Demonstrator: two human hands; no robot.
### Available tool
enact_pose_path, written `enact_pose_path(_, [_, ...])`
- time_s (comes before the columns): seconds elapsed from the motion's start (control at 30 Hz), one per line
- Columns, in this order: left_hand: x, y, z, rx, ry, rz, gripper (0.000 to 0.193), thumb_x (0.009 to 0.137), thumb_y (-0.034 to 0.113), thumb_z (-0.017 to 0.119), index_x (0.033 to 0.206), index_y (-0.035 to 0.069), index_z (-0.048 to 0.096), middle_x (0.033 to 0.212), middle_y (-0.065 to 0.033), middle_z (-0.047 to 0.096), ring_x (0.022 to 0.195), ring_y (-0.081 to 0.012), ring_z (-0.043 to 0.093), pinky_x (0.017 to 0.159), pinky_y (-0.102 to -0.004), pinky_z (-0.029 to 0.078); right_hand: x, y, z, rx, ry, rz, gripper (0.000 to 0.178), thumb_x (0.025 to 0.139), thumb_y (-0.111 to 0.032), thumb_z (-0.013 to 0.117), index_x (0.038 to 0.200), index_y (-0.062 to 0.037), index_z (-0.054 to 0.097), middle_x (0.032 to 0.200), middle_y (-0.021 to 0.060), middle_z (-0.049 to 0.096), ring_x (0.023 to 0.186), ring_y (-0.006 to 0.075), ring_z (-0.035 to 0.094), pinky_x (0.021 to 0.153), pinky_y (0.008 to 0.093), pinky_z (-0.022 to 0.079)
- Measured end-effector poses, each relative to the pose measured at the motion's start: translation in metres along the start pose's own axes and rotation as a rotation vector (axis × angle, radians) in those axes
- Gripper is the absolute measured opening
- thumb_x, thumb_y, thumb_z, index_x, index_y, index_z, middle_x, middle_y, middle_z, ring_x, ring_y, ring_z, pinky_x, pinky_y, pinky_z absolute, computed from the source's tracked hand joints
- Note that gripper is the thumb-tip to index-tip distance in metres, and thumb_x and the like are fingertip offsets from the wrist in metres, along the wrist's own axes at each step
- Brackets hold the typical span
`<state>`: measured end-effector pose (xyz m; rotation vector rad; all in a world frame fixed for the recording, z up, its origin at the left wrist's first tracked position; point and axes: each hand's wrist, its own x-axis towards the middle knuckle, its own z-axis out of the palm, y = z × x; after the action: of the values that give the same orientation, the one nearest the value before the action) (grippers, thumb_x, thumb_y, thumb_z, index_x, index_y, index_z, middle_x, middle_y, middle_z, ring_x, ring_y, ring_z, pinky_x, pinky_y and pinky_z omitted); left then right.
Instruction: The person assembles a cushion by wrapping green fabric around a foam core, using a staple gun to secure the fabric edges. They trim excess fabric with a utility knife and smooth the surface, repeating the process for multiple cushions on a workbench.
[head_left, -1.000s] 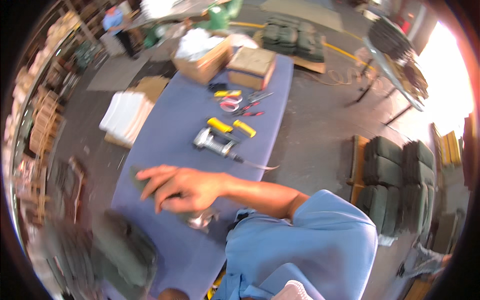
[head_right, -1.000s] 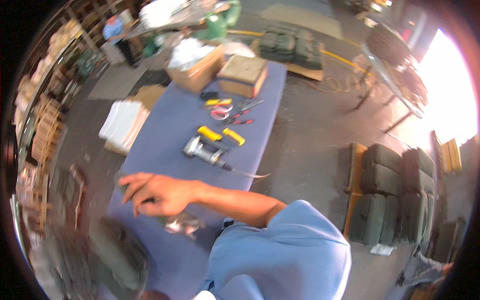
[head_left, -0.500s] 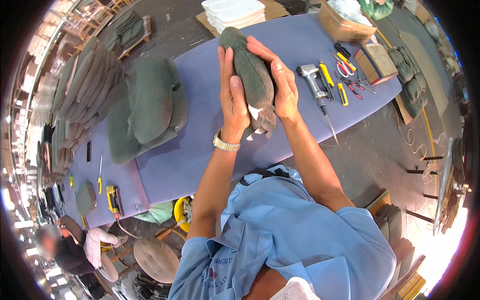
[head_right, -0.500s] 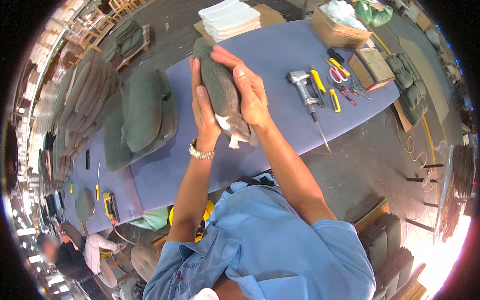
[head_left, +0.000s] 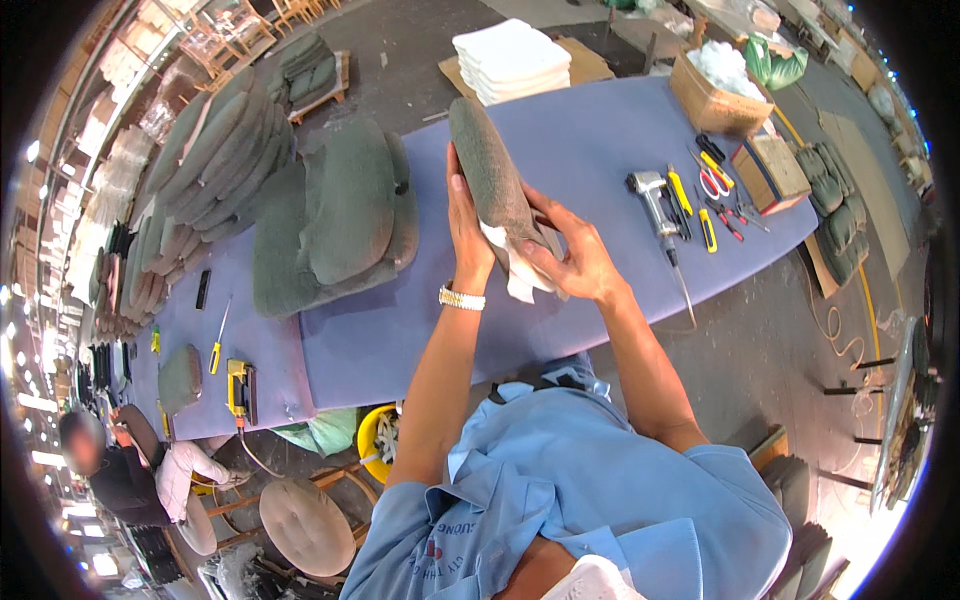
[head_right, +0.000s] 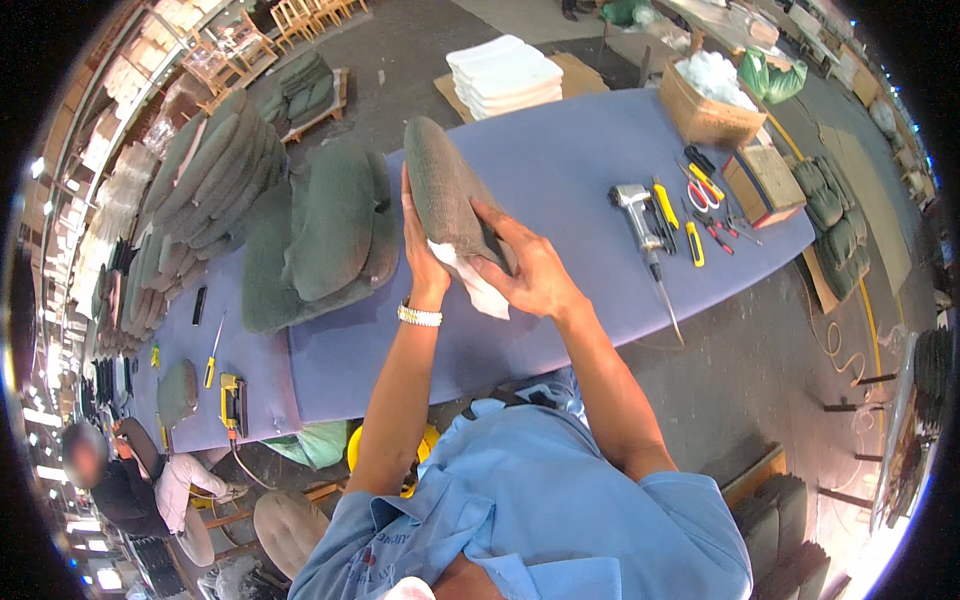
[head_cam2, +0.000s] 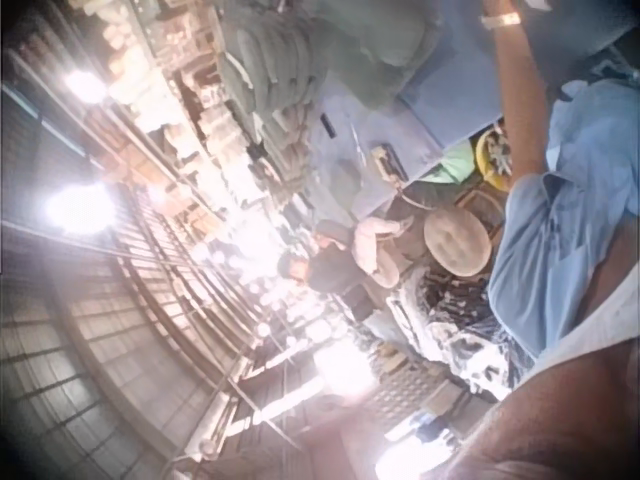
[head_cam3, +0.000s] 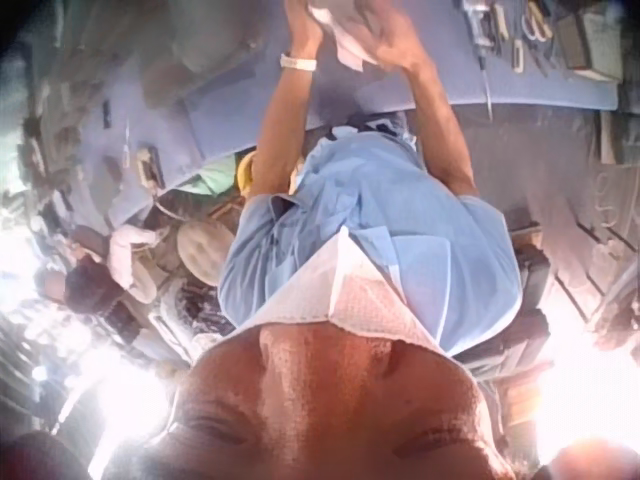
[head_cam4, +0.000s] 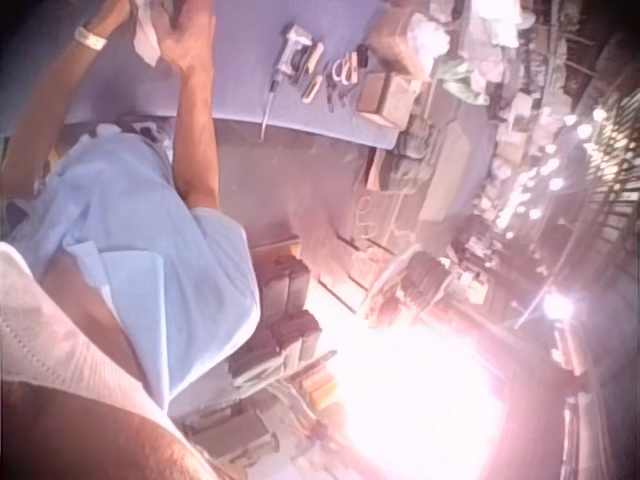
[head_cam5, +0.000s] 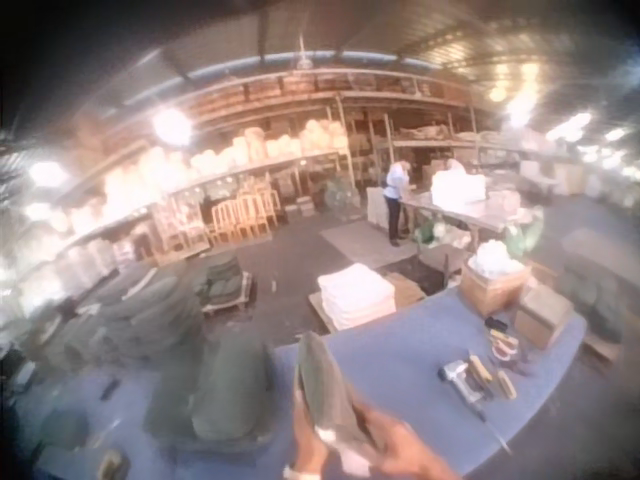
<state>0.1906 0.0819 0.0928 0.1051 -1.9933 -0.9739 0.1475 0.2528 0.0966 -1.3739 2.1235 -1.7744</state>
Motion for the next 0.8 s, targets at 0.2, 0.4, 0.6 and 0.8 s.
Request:
enact_pose_path(0.2, [-0.002, -0.038, 0.014, -0.117, -0.122, -0.248, 0.073, 0.105, 0.043, 0.052, 0.163, 0.008, 0.025, 0.159, -0.0188, 0.041, 0.145, -0.0320, 0.043, 0.119, -0.0430, 0.036, 0.030, 0.007, -0.014, -0.072, 0.135, -0.042, 0.051, 0.091, -0.032, 0.077, 0.126, 0.0001, 0.058, 0.116, 0.0215, 0.068, 0.104, 0.0374, 0.070, 0.092, 0.0442, 0.057])
enact_pose_path(0.4, [-0.039, -0.070, 0.087, -0.099, -0.271, -0.330, 0.056, 0.101, 0.036, 0.061, 0.143, 0.005, 0.042, 0.133, -0.0129, 0.058, 0.118, -0.0248, 0.057, 0.098, -0.0386, 0.047, 0.045, 0.044, -0.087, -0.174, 0.037, 0.104, 0.055, 0.081, -0.040, 0.086, 0.113, -0.0017, 0.061, 0.104, 0.0151, 0.065, 0.090, 0.0321, 0.069, 0.082, 0.0408, 0.058])
enact_pose_path(0.6, [-0.180, -0.153, 0.093, -0.632, -0.258, -0.800, 0.032, 0.103, 0.028, 0.060, 0.124, 0.004, 0.056, 0.115, -0.0085, 0.065, 0.094, -0.0166, 0.063, 0.076, -0.0325, 0.055, 0.045, 0.076, -0.108, 0.000, -0.070, -0.028, 0.059, 0.106, -0.057, 0.047, 0.095, -0.0006, 0.061, 0.094, 0.0228, 0.064, 0.091, 0.0477, 0.063, 0.081, 0.0534, 0.053])
enact_pose_path(0.8, [-0.237, -0.079, 0.111, -0.788, -0.154, -1.738, 0.056, 0.105, 0.059, 0.042, 0.137, 0.016, 0.056, 0.129, -0.0145, 0.066, 0.118, -0.0335, 0.065, 0.095, -0.0490, 0.055, 0.026, 0.093, -0.146, 0.011, 0.000, 0.221, 0.070, 0.108, -0.060, 0.037, 0.094, 0.0034, 0.062, 0.088, 0.0253, 0.066, 0.085, 0.0493, 0.062, 0.076, 0.0539, 0.053])
